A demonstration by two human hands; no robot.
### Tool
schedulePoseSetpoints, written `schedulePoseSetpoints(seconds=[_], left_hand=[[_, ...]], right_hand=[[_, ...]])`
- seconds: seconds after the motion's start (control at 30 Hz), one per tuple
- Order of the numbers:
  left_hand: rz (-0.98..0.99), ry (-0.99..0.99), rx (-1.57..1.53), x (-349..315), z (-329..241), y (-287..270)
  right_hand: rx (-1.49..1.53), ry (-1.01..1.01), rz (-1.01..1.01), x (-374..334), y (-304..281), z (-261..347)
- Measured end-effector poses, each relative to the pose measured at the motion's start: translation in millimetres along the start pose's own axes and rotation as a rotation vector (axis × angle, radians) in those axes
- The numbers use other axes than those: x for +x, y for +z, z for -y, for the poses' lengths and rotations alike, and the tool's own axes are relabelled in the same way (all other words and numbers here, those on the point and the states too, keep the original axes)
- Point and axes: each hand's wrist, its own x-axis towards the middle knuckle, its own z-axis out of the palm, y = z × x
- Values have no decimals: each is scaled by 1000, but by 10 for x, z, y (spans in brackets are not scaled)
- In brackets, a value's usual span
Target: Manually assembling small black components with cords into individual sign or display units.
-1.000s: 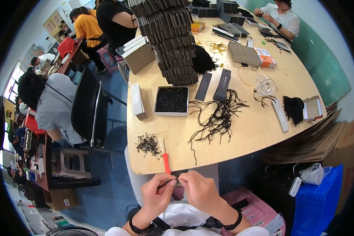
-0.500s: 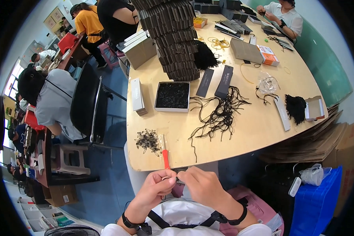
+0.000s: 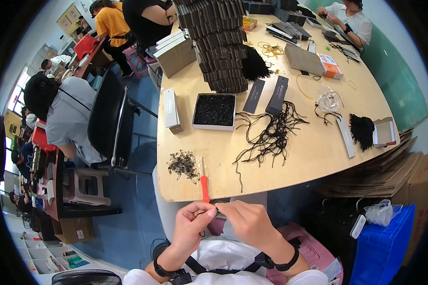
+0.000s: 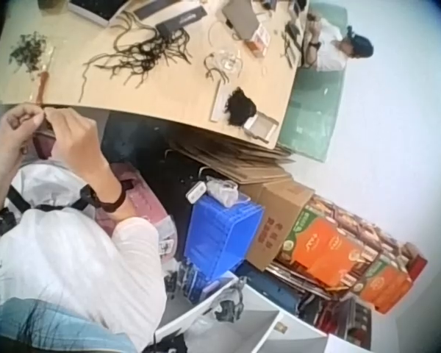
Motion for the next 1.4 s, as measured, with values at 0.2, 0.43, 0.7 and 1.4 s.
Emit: schedulePoseSetpoints(seconds=[0.2,0.43,0.7,1.4], left_hand=[[-35,109,145,-26,44,8],[63,104,441,-126,39,-141],[183,-63,227,-249,123,-289],[218,287,570,-390,635,-562]], right_hand=[[-204,-61,102,46,-92,58],[-148,-121,235,-63,-156,14],[470,186,377,-380,-32,-25],[216,19,360,-715,-52,41]])
